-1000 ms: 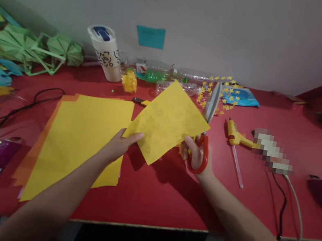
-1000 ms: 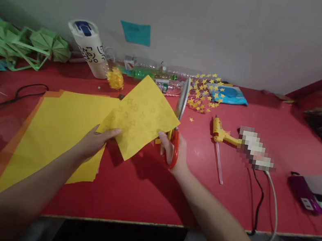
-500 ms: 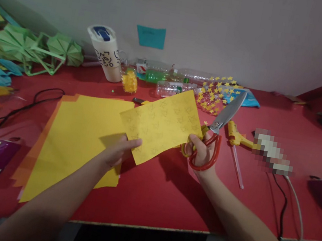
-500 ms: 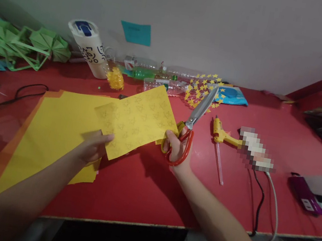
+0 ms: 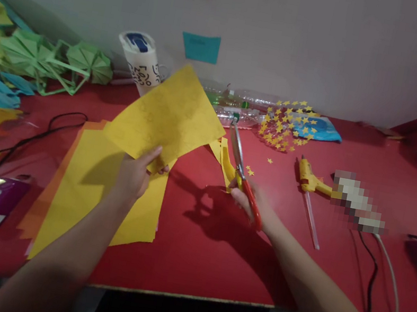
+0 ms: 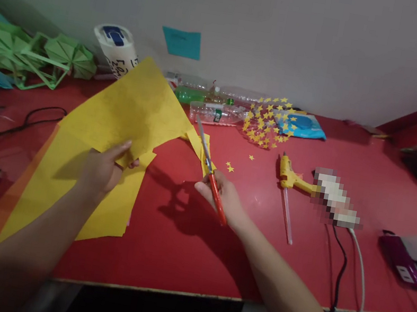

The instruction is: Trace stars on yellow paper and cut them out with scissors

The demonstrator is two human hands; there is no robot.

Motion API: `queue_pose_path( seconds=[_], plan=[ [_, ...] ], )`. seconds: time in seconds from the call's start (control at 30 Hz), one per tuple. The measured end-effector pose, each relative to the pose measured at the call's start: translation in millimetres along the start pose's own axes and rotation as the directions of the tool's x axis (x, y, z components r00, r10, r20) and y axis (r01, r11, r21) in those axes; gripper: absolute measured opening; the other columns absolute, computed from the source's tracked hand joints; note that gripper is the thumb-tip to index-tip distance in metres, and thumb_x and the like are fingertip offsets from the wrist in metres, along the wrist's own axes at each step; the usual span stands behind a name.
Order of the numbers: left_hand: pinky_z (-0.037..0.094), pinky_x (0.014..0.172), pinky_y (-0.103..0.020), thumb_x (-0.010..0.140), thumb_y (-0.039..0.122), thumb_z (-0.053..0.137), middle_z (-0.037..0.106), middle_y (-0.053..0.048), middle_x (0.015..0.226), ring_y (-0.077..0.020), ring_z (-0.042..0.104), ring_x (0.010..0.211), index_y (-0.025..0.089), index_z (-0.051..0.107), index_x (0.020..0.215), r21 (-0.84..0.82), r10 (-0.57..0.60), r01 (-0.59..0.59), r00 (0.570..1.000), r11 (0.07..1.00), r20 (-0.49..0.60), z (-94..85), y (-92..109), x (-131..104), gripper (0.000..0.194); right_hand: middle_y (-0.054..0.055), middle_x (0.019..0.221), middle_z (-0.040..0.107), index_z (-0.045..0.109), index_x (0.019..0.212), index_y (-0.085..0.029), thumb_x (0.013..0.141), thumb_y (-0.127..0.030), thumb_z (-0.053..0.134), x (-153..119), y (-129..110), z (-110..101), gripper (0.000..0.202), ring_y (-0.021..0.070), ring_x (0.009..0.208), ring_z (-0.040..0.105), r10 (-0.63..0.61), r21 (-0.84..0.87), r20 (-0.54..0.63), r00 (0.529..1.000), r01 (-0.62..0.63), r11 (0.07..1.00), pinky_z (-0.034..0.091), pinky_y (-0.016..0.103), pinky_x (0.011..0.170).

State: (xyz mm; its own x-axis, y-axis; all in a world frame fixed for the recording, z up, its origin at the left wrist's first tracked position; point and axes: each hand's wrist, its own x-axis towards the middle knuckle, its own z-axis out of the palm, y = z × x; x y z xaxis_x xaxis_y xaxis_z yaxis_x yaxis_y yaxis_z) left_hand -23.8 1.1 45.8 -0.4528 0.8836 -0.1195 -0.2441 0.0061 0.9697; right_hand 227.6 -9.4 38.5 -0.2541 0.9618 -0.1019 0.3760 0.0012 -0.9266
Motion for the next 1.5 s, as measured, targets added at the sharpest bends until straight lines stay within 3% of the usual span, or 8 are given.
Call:
queue_pose_path(
  seconds=[0.1,0.3,0.43,0.73,1.17,1.4,1.5],
  plan=[
    [0.046,0.042,-0.027,0.061,0.031,0.074,0.062,0.001,0.054,-0.0167,0.061,0.050,0.020,0.058,0.065,0.019,0.041,-0.041,0.999,0.999,-0.023,-1.9,2,2,0.020,-0.005,0.059,0.045,0.047,0.069,-0.021,0.070,-0.064,0.063,-1,-1,-3,0.045,0.0117,0.054,0.041,0.017,-0.113,0.118,0.993,-0.004,0.994,0.033,0.026,0.052],
    [0.043,0.039,-0.025,0.058,0.030,0.077,0.063,0.001,0.057,-0.0163,0.063,0.051,0.019,0.061,0.069,-0.020,0.055,-0.055,0.998,0.998,-0.022,-1.0,2,0,0.022,-0.006,0.055,0.042,0.041,0.066,-0.023,0.074,-0.069,0.059,-3,-1,-5,0.051,0.0107,0.051,0.037,-0.015,-0.110,0.187,0.982,0.036,0.993,0.029,0.025,0.050],
    [0.048,0.041,-0.024,0.054,0.028,0.083,0.065,0.001,0.061,-0.0137,0.062,0.051,0.019,0.060,0.064,-0.033,0.009,-0.010,0.999,0.999,-0.047,0.3,2,-4,0.027,-0.006,0.053,0.041,0.038,0.065,-0.024,0.076,-0.069,0.056,-5,-2,-5,0.050,0.0110,0.049,0.038,0.007,-0.119,0.186,0.983,0.016,0.993,0.028,0.026,0.049],
    [0.046,0.042,-0.025,0.058,0.028,0.081,0.066,0.000,0.067,-0.0170,0.066,0.058,0.018,0.062,0.076,-0.041,0.001,0.001,0.999,0.999,0.044,-0.9,-2,-7,0.028,-0.005,0.052,0.040,0.038,0.066,-0.024,0.077,-0.069,0.052,-6,-4,-3,0.048,0.0108,0.047,0.037,0.023,-0.097,0.187,0.982,-0.005,0.995,0.027,0.026,0.047],
    [0.043,0.037,-0.026,0.056,0.027,0.080,0.063,-0.001,0.058,-0.0137,0.057,0.044,0.016,0.062,0.069,-0.032,-0.053,0.055,0.996,0.998,0.077,4.3,4,-11,0.025,-0.006,0.051,0.041,0.038,0.065,-0.024,0.078,-0.070,0.052,-5,1,-3,0.050,0.0107,0.047,0.040,0.025,-0.085,0.175,0.984,-0.010,0.996,0.030,0.027,0.049],
    [0.043,0.036,-0.025,0.055,0.026,0.081,0.055,0.002,0.049,-0.0125,0.054,0.042,0.015,0.059,0.059,-0.057,-0.063,0.067,0.996,0.996,0.064,2.9,1,-8,0.024,-0.008,0.044,0.041,0.044,0.066,-0.023,0.078,-0.069,0.056,-6,1,0,0.050,0.0086,0.039,0.038,0.115,0.013,0.183,0.976,-0.120,0.993,0.030,0.025,0.043],
    [0.041,0.036,-0.025,0.056,0.024,0.081,0.060,0.000,0.056,-0.0135,0.056,0.046,0.016,0.060,0.062,-0.066,-0.047,0.051,0.997,0.997,0.063,2.9,2,-8,0.024,-0.008,0.042,0.040,0.045,0.067,-0.022,0.076,-0.068,0.060,-5,0,1,0.049,0.0077,0.036,0.037,0.136,0.057,0.192,0.972,-0.149,0.987,0.028,0.024,0.040]
  ],
)
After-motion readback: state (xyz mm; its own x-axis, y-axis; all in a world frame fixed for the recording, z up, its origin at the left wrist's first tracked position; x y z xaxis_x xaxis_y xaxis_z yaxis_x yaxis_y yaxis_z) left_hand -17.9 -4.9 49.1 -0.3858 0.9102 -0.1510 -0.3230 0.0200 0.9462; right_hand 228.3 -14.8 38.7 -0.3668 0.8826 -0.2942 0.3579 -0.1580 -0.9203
